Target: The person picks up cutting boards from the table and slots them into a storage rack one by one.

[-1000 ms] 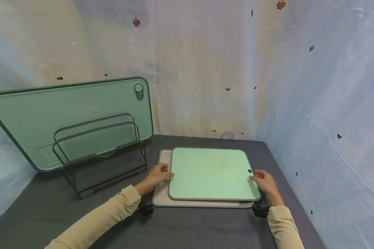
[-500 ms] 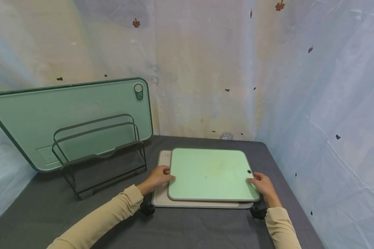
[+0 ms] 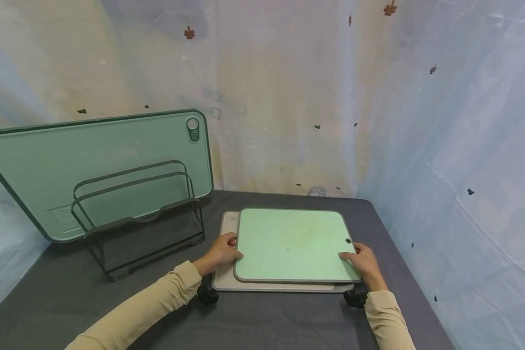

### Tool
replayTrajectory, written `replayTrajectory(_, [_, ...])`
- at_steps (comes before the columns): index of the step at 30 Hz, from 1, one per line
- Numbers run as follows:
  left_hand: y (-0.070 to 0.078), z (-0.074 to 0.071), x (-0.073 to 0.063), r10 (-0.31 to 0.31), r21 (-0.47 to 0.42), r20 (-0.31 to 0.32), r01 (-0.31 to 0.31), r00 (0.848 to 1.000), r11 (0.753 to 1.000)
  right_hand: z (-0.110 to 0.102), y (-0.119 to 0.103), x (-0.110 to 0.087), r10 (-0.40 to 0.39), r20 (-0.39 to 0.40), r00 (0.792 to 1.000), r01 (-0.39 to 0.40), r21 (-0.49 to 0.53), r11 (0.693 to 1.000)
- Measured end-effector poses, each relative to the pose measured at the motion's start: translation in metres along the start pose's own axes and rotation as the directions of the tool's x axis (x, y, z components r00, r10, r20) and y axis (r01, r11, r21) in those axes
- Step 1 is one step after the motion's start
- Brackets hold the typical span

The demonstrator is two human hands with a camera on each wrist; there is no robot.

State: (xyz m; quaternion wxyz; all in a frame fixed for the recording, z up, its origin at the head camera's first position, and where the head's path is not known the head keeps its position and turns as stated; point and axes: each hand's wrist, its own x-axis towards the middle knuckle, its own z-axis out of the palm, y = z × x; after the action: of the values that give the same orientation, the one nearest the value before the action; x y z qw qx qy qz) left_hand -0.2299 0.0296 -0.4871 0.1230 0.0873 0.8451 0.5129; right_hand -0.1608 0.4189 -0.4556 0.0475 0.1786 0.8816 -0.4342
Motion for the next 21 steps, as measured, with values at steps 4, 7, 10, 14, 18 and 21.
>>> replayTrajectory(4, [0.002, 0.000, -0.002, -0.015, -0.021, -0.011, 0.015, 1.000, 1.000, 0.004, 0.003, 0.001, -0.001, -0.019, 1.000, 0.002, 0.022, 1.000])
replayTrajectory(7, [0.001, 0.000, -0.002, -0.016, -0.028, -0.019, 0.016, 1.000, 0.999, 0.006, 0.006, 0.003, 0.000, -0.036, 0.999, 0.001, 0.050, 0.999])
replayTrajectory(10, [0.000, 0.001, -0.002, -0.017, -0.033, -0.024, 0.017, 1.000, 0.999, 0.009, 0.008, 0.004, 0.005, -0.044, 0.999, -0.002, 0.076, 0.997])
replayTrajectory(14, [-0.001, 0.000, -0.001, -0.022, -0.037, -0.018, 0.021, 1.000, 0.999, 0.011, 0.009, 0.005, 0.014, -0.049, 0.999, -0.009, 0.097, 0.995])
replayTrajectory(18, [0.000, -0.001, 0.000, -0.042, -0.049, -0.011, 0.041, 0.999, 0.998, 0.012, 0.010, 0.005, 0.022, -0.051, 0.998, -0.017, 0.109, 0.994])
replayTrajectory(21, [0.002, -0.002, 0.001, -0.063, -0.060, -0.004, 0.063, 0.998, 0.996, 0.011, 0.009, 0.005, 0.021, -0.050, 0.999, -0.015, 0.117, 0.993])
